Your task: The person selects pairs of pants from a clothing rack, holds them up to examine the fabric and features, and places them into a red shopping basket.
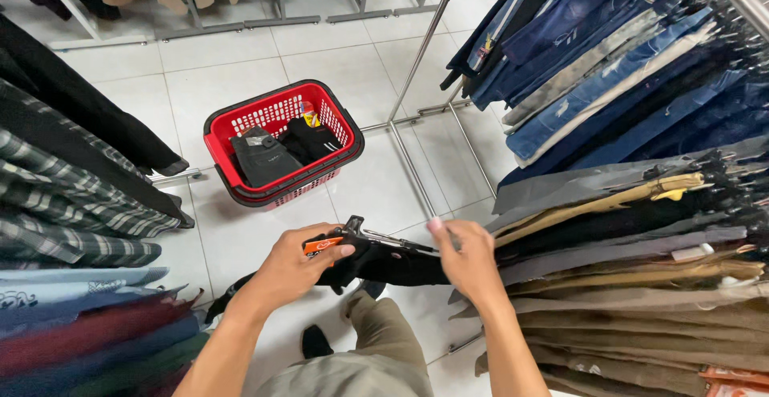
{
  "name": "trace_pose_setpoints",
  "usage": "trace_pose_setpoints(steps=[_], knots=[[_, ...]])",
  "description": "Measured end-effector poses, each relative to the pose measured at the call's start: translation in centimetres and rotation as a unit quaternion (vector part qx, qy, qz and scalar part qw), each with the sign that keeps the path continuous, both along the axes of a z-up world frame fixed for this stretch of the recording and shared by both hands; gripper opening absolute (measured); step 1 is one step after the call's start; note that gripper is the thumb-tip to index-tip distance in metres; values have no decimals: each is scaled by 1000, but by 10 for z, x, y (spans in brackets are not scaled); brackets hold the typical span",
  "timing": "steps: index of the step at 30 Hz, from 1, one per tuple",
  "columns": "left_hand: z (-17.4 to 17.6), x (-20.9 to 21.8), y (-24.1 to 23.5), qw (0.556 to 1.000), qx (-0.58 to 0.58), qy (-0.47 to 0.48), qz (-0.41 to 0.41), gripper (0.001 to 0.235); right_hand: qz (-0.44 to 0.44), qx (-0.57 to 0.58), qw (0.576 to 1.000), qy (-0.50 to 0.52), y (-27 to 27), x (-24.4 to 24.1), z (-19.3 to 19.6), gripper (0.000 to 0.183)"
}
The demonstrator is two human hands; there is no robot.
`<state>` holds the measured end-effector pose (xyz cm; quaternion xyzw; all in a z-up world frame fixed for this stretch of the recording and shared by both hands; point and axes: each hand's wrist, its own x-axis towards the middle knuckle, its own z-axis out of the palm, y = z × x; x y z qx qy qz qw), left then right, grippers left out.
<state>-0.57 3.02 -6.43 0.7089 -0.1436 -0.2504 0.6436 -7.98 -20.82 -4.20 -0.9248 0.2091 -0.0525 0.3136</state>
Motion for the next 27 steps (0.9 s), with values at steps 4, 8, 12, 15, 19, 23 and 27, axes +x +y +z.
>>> trace_pose_setpoints(steps=[4, 8, 12, 15, 19, 23, 27], knots=[[-6, 0, 2, 1000, 9, 1, 1, 15, 71, 124, 959, 246, 9, 10, -9, 52], [7, 0, 15, 999, 18, 22, 21, 17, 43, 241, 951, 187, 6, 12, -27, 42], [2, 1, 22, 999, 41, 24, 24, 17, 11, 288, 951, 111, 17, 15, -9, 29], [-4, 5, 22, 999, 46, 18, 22, 15, -19, 296, 954, 55, 12, 21, -23, 27], [-3, 11, 18, 999, 43, 25, 18, 14, -28, 240, 967, -82, 0, 23, -53, 23], [-11, 24, 11, 999, 43, 15, 5, 14, -1, 139, 969, -203, -2, 25, -49, 24], [23, 38, -9, 995, 98, 26, -23, 26, 19, 78, 966, -247, -11, 37, -37, 20]])
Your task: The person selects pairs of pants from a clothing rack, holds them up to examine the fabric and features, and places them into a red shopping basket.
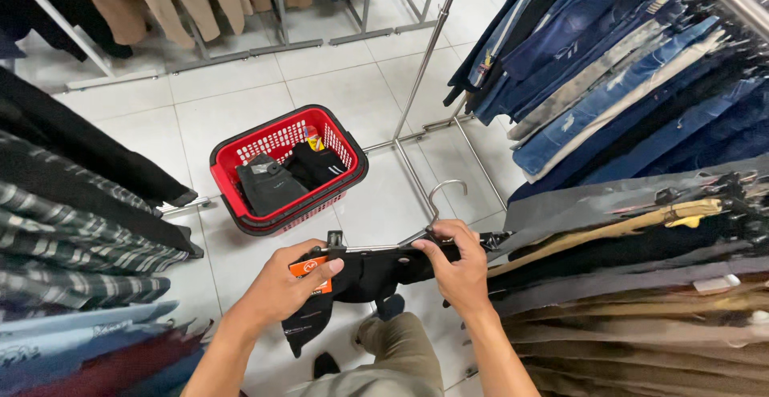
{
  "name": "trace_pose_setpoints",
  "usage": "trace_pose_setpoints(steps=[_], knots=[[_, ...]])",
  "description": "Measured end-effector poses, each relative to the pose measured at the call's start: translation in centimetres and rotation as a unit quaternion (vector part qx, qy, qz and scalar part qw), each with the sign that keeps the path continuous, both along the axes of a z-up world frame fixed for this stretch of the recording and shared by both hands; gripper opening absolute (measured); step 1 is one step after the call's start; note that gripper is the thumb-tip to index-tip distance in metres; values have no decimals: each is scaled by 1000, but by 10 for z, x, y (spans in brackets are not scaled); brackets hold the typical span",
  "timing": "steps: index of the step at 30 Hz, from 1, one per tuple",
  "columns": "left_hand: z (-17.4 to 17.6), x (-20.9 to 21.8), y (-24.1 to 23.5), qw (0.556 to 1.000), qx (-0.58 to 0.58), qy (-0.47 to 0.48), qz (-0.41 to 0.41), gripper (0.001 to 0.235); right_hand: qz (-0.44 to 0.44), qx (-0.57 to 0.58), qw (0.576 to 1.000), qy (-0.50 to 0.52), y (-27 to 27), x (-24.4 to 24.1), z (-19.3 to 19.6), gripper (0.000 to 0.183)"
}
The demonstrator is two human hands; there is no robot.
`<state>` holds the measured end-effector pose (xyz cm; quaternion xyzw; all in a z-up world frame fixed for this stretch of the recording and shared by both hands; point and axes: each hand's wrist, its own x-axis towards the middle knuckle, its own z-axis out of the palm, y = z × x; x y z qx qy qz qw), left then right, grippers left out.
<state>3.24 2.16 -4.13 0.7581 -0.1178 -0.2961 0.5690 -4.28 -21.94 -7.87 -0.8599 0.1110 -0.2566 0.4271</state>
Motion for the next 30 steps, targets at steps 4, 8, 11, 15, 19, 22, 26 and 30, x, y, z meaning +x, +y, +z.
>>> trace_pose_setpoints(steps=[4, 8, 11, 15, 19, 22, 26, 30], knots=[[29, 20, -39, 995, 41, 75, 51, 37, -3, -16, 1000, -27, -27, 16, 6, 17], [51, 43, -77, 996, 52, 59, 31, 33, -27, -7, 999, -22, -63, 32, 23, 18], [63, 64, -113, 990, 10, 138, 38, 31, -35, -24, 998, -48, -100, 42, 38, 19], [76, 84, -164, 996, 79, 22, -20, 34, -63, -29, 997, -33, -147, 51, 61, 20], [48, 98, -209, 996, 28, -81, -37, 23, -65, 7, 997, 27, -183, 51, 95, 19], [42, 107, -239, 987, -19, -155, -32, 22, -68, -39, 994, 72, -198, 45, 134, 32], [62, 134, -273, 983, -68, -172, -16, 18, -147, -98, 984, 21, -237, 20, 160, 31], [83, 168, -308, 986, -41, -163, -7, 21, -243, -238, 940, 19, -281, -6, 171, 31]])
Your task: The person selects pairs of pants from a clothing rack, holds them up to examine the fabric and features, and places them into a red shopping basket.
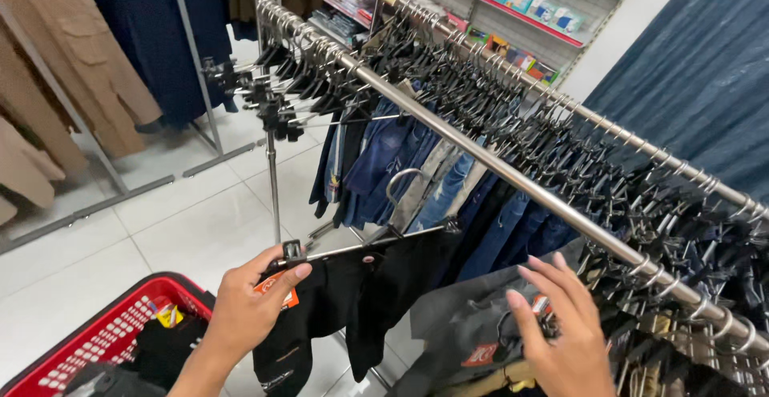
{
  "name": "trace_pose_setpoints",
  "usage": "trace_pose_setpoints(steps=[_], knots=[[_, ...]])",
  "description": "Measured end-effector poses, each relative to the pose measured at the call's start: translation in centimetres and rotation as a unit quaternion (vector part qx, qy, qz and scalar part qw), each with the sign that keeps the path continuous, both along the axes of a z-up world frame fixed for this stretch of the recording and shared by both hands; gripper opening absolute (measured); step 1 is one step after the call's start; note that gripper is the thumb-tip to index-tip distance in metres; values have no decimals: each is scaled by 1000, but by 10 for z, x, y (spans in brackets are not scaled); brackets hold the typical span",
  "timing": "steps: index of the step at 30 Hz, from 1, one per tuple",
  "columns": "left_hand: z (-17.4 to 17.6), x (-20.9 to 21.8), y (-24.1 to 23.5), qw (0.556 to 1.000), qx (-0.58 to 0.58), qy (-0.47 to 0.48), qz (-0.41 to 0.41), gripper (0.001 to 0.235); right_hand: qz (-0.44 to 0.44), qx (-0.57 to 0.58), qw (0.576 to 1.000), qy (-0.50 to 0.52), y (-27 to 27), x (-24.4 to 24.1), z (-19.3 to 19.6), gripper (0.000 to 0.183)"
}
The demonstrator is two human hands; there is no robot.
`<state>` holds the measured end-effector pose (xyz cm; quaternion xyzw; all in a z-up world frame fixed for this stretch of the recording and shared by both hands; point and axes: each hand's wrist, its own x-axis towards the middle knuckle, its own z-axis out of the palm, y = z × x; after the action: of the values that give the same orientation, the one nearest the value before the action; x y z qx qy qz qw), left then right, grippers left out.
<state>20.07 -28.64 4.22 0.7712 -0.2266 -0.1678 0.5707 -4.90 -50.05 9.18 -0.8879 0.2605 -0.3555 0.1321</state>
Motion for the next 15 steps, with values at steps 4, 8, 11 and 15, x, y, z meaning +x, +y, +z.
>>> trace_pose_setpoints(steps=[4, 8, 11, 15], knots=[[1, 40, -39, 999, -35, -17, 16, 19, -145, 11, 989, 15, -18, -3, 8, 28], [9, 73, -69, 998, -51, -28, 0, 20, -182, -92, 974, 97, -71, -5, -26, 35], [14, 99, -92, 998, -48, -36, -25, 19, -207, -200, 950, 120, -97, 9, -39, 50], [16, 127, -115, 998, -48, -23, -32, 21, -318, -286, 893, 138, -108, 29, -55, 67]])
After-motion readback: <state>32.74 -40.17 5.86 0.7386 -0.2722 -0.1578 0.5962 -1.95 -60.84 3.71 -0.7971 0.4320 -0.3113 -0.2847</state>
